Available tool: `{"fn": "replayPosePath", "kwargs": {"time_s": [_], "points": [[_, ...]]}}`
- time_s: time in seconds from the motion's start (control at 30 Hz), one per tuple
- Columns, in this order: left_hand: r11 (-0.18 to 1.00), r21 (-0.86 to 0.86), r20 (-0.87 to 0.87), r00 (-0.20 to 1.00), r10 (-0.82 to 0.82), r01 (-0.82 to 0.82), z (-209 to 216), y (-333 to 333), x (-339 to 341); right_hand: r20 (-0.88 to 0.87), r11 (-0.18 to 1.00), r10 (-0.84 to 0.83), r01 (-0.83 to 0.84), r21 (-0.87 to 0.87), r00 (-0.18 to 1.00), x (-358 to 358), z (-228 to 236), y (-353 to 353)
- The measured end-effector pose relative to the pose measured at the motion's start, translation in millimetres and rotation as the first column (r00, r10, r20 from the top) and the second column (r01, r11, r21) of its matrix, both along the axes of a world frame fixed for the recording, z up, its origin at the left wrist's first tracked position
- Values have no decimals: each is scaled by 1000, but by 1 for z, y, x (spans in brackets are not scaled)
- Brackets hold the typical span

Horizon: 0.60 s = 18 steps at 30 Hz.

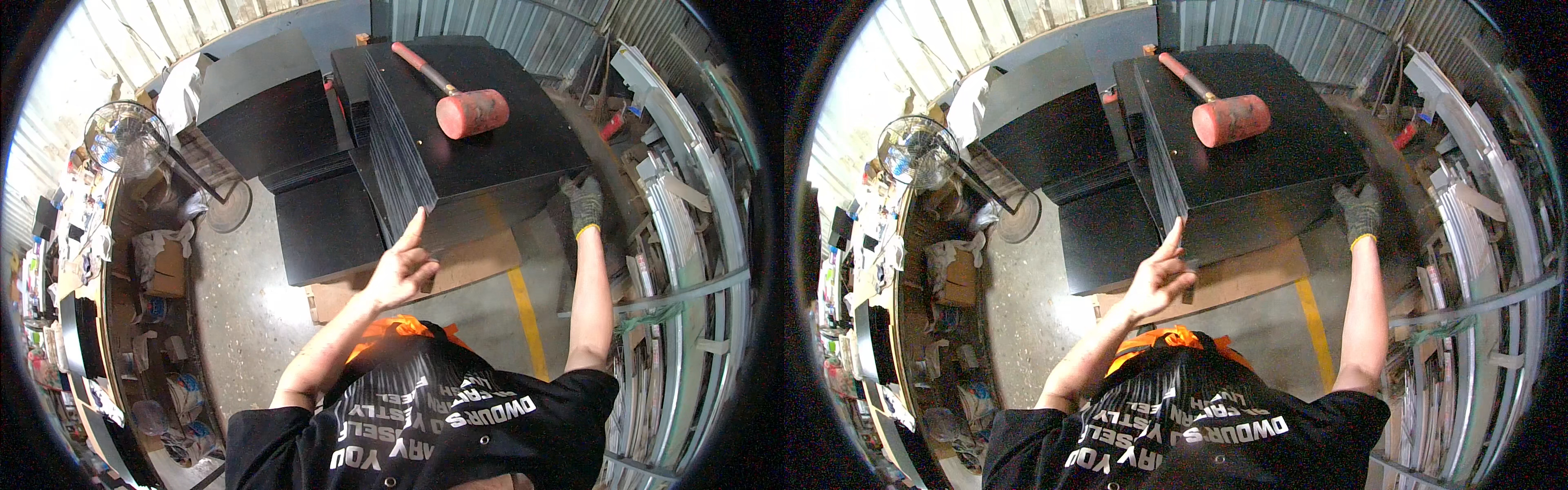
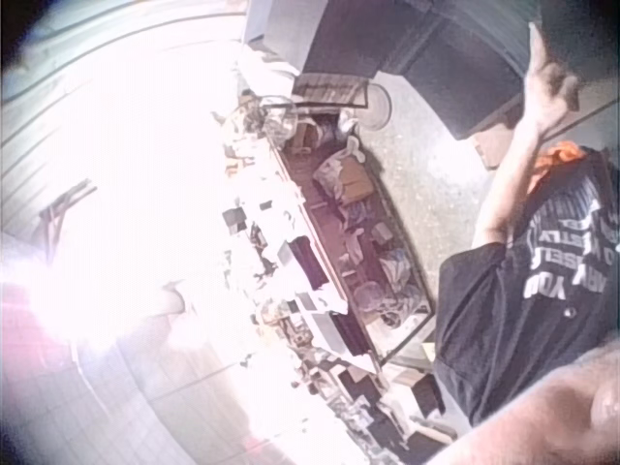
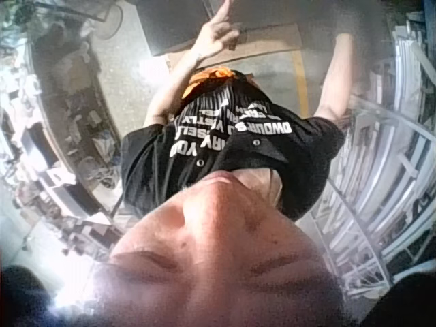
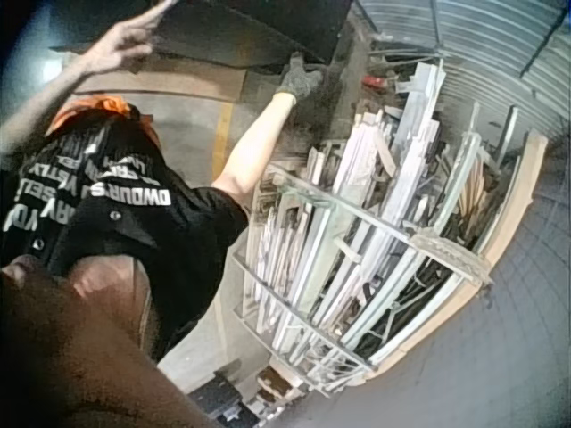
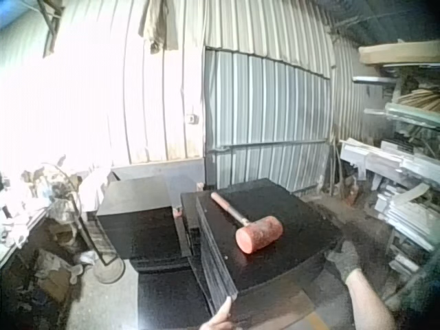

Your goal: The person uses a scraper tool to remove excess adhesive or debris from the edges of stacked black wooden panels, then uses a red mallet to tap the edges into alignment.

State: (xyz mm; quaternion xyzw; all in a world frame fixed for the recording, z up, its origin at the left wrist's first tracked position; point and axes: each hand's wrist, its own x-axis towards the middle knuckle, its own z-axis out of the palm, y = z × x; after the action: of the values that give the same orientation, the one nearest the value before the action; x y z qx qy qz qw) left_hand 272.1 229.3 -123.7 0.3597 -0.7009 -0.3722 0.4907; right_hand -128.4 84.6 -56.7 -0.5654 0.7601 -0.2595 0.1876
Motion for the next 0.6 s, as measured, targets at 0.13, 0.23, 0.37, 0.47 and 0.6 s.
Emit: {"fn": "replayPosePath", "kwargs": {"time_s": [0.13,0.23,0.37,0.47,0.6], "points": [[940,336,-282,945,168,-67,15,-17,31,-260,654,-172,-87,-751,950,50,49,17],[931,337,-380,885,270,-139,35,-36,46,-118,607,249,-250,-754,961,122,100,14],[939,300,-410,866,286,-168,50,-46,69,-606,424,363,-705,-568,707,190,129,-46],[929,283,-436,831,346,-238,57,-43,89,-701,563,629,-819,113,336,255,165,-73],[884,344,-463,762,453,-316,54,-34,123,-667,629,715,-610,482,210,291,159,-111]]}}
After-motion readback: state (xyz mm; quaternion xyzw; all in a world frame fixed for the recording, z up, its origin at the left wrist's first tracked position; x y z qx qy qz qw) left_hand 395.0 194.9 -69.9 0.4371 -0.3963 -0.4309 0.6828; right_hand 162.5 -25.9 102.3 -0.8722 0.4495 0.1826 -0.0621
